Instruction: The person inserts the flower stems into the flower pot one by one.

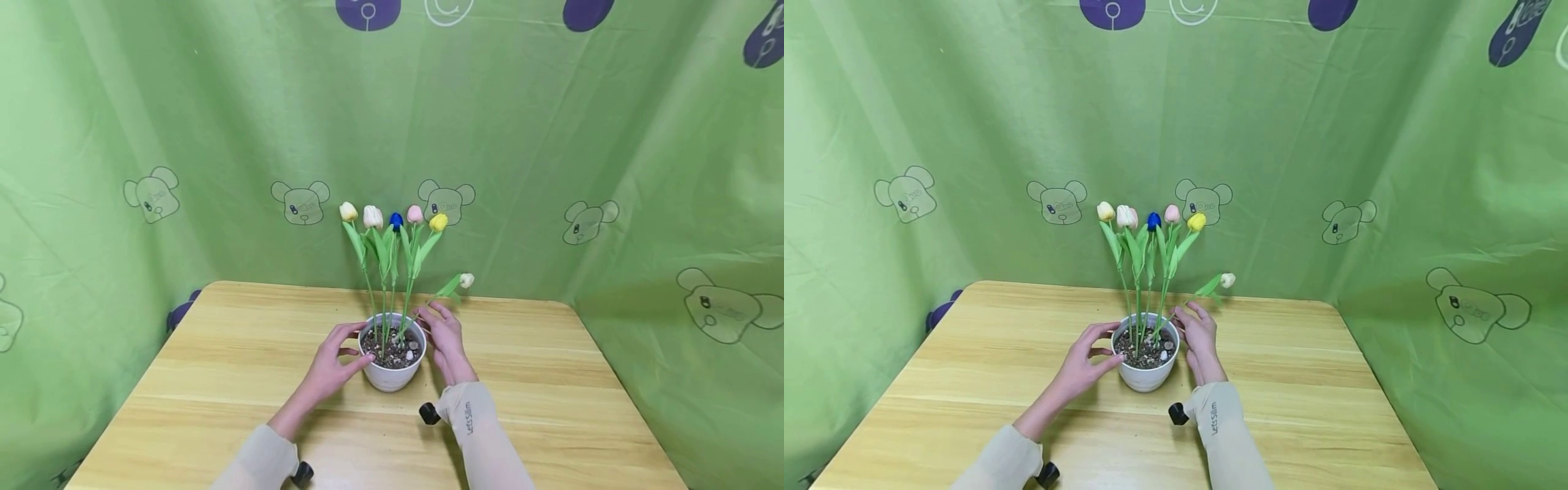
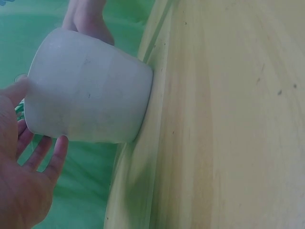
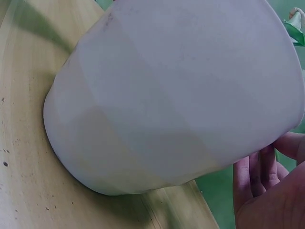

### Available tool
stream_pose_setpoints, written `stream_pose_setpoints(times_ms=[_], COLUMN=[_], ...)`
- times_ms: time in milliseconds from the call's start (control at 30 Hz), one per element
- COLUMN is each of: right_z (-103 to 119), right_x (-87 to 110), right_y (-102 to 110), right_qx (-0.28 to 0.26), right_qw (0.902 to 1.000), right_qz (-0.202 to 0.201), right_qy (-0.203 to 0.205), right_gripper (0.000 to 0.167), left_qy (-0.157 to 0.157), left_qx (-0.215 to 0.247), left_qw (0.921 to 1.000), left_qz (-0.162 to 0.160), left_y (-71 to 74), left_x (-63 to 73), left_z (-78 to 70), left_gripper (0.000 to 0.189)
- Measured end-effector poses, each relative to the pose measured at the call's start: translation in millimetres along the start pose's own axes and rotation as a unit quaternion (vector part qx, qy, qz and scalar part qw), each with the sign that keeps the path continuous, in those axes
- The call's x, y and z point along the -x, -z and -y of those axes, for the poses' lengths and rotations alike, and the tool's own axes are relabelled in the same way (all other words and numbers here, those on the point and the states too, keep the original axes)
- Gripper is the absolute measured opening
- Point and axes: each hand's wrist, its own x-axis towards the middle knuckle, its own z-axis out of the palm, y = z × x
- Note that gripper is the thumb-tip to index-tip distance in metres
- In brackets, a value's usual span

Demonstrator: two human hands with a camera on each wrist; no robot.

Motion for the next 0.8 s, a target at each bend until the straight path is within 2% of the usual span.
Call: stream_pose_setpoints(times_ms=[333, 800], right_z=[4, 12], right_x=[3.2, 6.0], right_y=[0, 2], right_qx=[-0.008, 0.014], right_qw=[0.9996, 0.9981], right_qz=[0.010, 0.006], right_qy=[0.026, 0.059], right_gripper=[0.061, 0.057], left_qy=[0.002, 0.003], left_qx=[-0.003, -0.012], left_qw=[1.0000, 0.9999], left_qz=[0.002, 0.000], left_y=[0.6, 0.4], left_x=[-0.9, -0.4], left_z=[1.9, -1.3], left_gripper=[0.068, 0.067])
